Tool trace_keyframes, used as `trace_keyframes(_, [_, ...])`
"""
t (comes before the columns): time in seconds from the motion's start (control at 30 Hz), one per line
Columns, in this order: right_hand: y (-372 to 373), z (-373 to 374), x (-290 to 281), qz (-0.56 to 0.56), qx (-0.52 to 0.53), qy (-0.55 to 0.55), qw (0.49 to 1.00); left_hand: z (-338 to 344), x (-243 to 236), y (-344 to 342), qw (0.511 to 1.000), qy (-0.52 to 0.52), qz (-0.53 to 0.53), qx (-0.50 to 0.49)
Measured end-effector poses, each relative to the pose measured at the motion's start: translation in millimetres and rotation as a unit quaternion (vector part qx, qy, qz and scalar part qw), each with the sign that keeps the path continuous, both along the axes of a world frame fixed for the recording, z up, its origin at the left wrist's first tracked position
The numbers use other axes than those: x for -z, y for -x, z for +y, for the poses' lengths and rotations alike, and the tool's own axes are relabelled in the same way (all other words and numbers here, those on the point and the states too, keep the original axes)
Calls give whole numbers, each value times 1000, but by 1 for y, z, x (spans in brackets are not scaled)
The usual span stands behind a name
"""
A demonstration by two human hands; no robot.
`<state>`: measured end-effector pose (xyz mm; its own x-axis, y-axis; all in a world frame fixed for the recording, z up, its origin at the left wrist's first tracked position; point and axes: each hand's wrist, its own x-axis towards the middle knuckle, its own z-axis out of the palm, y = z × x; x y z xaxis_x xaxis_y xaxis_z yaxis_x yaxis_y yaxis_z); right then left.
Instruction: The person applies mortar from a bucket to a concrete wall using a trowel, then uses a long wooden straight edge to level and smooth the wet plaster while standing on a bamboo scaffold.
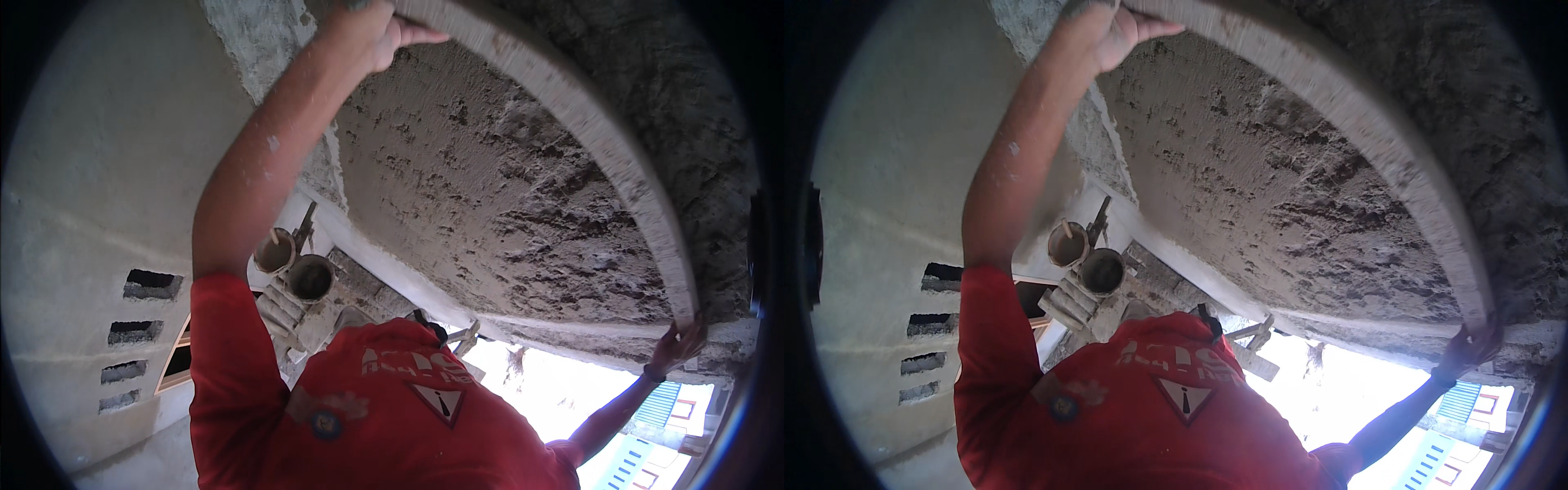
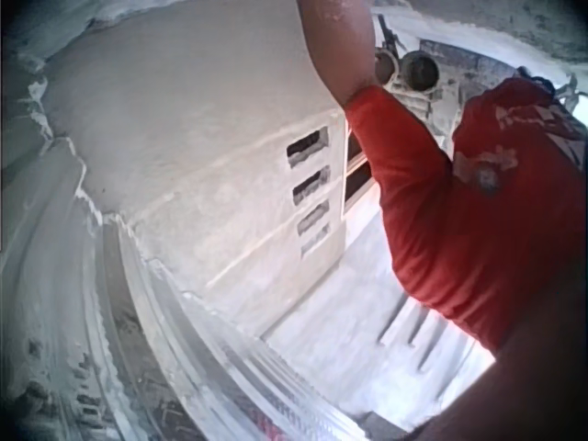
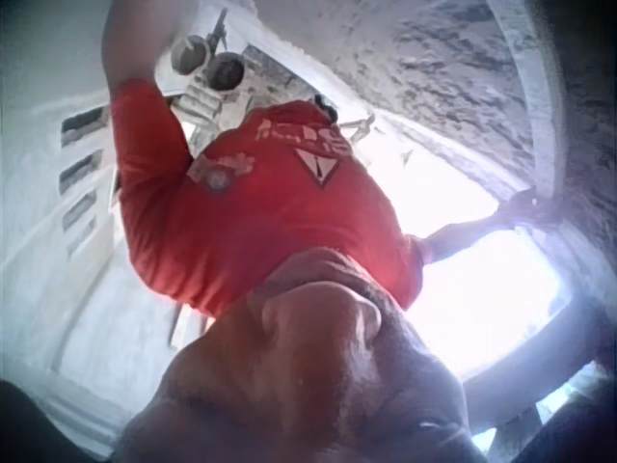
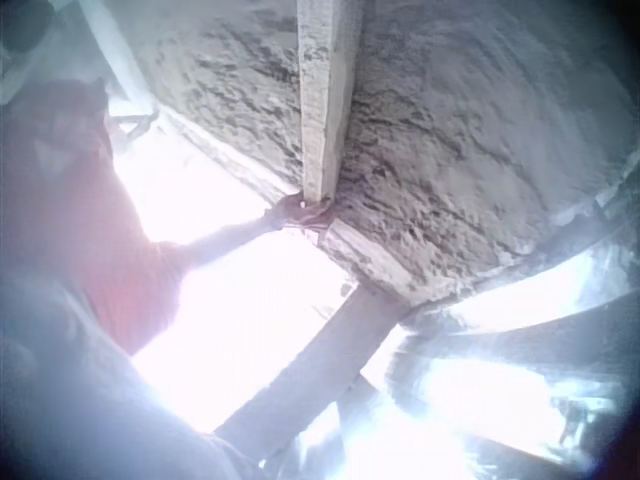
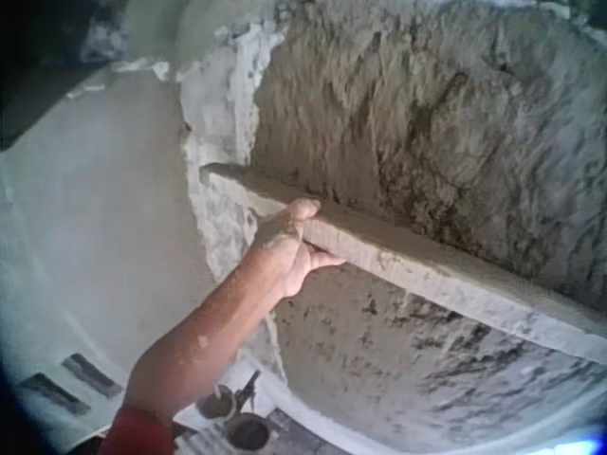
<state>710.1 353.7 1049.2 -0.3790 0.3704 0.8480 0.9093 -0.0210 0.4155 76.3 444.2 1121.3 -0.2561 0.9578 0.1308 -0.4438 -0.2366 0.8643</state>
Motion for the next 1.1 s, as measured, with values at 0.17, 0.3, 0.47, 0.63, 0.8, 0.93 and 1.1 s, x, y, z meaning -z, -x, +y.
trace_keyframes(0.17, [13,-6,66,-17,7,16,1000,-2,70,-7,996,38,56,-57])
trace_keyframes(0.3, [12,-10,109,-14,-4,62,998,7,144,-6,998,47,-32,-16])
trace_keyframes(0.47, [2,-18,156,2,31,125,992,5,237,-11,996,86,-8,-35])
trace_keyframes(0.63, [-10,-19,255,-13,-11,105,994,10,360,-8,999,33,-13,-27])
trace_keyframes(0.8, [-5,-11,379,-78,-27,84,993,1,491,-8,996,-75,39,-10])
trace_keyframes(0.93, [-13,-11,496,-91,-14,63,994,5,619,-8,992,-115,45,-15])
trace_keyframes(1.1, [-3,-15,623,-63,-21,77,995,7,740,-23,995,-20,13,-99])
